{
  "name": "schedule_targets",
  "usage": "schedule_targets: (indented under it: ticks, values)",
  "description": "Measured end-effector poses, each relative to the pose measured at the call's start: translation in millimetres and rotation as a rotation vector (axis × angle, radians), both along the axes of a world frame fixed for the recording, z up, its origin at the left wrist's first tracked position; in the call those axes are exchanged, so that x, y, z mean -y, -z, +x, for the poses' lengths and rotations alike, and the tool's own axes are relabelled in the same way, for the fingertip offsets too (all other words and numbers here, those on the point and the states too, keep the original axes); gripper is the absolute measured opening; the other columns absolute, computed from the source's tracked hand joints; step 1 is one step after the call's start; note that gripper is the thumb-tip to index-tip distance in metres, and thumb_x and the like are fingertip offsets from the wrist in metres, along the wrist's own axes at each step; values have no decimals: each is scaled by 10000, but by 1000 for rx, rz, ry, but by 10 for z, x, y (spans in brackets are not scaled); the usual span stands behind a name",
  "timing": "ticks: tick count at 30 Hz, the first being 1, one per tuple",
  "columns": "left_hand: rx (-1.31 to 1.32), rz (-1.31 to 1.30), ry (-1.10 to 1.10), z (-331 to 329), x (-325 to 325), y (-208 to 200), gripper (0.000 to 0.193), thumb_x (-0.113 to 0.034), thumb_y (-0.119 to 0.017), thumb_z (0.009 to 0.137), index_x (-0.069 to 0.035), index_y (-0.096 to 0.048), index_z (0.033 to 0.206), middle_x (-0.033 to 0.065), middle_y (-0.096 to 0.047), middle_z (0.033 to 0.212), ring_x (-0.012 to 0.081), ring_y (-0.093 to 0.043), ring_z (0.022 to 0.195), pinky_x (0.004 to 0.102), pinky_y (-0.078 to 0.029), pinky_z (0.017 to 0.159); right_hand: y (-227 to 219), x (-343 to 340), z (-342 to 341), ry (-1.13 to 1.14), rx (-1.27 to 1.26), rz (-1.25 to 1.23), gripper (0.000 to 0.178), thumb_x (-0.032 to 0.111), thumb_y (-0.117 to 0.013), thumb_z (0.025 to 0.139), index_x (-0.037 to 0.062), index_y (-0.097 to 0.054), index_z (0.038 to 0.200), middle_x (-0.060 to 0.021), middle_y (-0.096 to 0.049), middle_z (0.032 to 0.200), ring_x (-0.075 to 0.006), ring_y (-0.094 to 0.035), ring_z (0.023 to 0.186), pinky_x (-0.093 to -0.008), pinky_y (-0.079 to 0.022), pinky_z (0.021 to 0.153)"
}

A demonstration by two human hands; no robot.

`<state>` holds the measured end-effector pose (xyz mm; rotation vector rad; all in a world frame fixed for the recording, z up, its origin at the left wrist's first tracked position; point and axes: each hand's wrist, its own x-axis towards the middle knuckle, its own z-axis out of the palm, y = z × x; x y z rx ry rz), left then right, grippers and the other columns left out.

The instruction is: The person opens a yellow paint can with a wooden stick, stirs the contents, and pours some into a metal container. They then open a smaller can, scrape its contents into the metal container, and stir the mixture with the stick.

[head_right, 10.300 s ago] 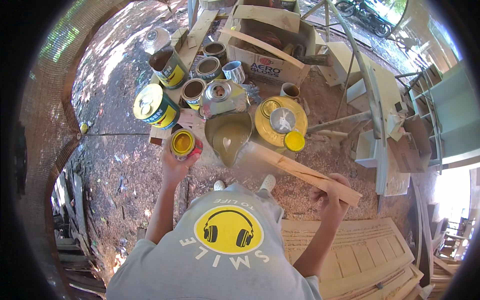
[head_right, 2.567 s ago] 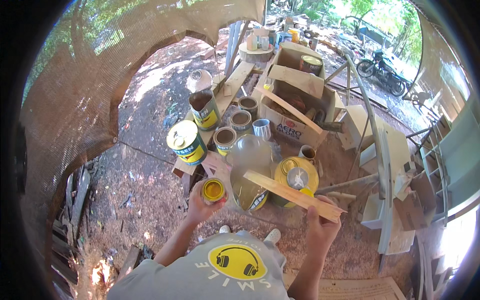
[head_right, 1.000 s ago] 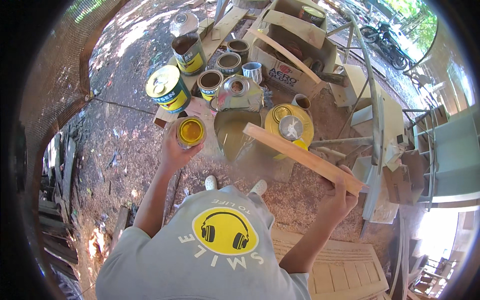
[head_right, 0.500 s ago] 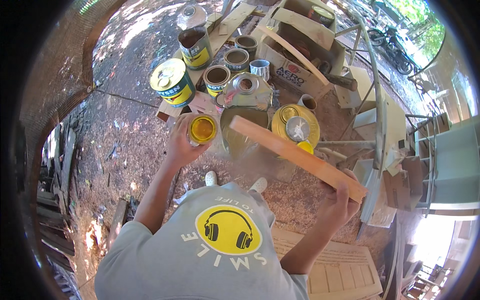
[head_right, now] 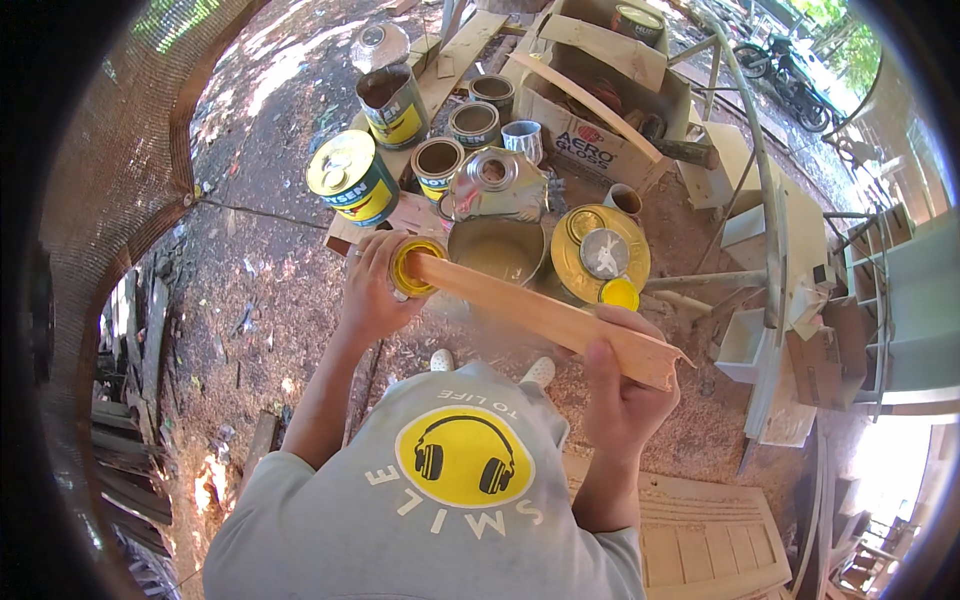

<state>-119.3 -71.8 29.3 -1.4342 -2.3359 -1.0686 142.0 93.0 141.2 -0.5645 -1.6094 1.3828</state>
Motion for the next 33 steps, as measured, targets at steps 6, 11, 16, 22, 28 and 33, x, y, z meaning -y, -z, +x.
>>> schedule_targets:
  ticks: [6,11,16,22,28,33]
  values:
    - [-42,24,32,20,-1,-37,772,-178,-910,670,-70,-562,1351,164,-643,1296,408,-604,1199,510,-481,1036,-85,51,-52,12,84,192,197,8,-729,938,-92,-710,1106,-173,-766,1101,-206,-752,862,-308,-599,771]
    - [-83,49,54,42,-40,-74,764,-205,-915,683,-61,-554,1341,162,-645,1291,402,-618,1167,494,-500,1005,-304,89,-91,22,116,217,158,5,-745,904,-69,-729,1042,-161,-777,1052,-214,-759,839,-307,-590,744]
    - [-50,64,71,61,-25,5,802,-161,-909,677,-61,-543,1384,191,-626,1314,442,-578,1253,542,-455,1082,-468,62,-201,-119,161,576,194,-3,-725,902,-65,-711,1086,-167,-765,1021,-224,-757,810,-297,-591,706]
    - [-87,69,55,98,-39,43,823,-154,-910,667,-46,-540,1394,194,-627,1325,443,-581,1262,542,-455,1100,-297,70,-354,-145,161,466,236,33,-671,988,-93,-682,1187,-156,-760,996,-155,-734,727,-265,-594,641]
    - [-65,64,44,76,3,-25,808,-178,-909,688,-32,-540,1392,203,-634,1310,441,-596,1241,530,-474,1087,-183,-60,-255,-59,153,108,250,33,-624,1022,-126,-649,1213,-179,-739,956,-189,-728,718,-286,-599,627]
    - [-75,55,17,66,-19,-22,791,-199,-910,706,-34,-542,1387,203,-633,1310,441,-599,1234,531,-480,1073,-281,-60,-206,-29,47,-7,248,13,-620,1013,-140,-644,1207,-181,-743,989,-198,-735,740,-288,-610,634]
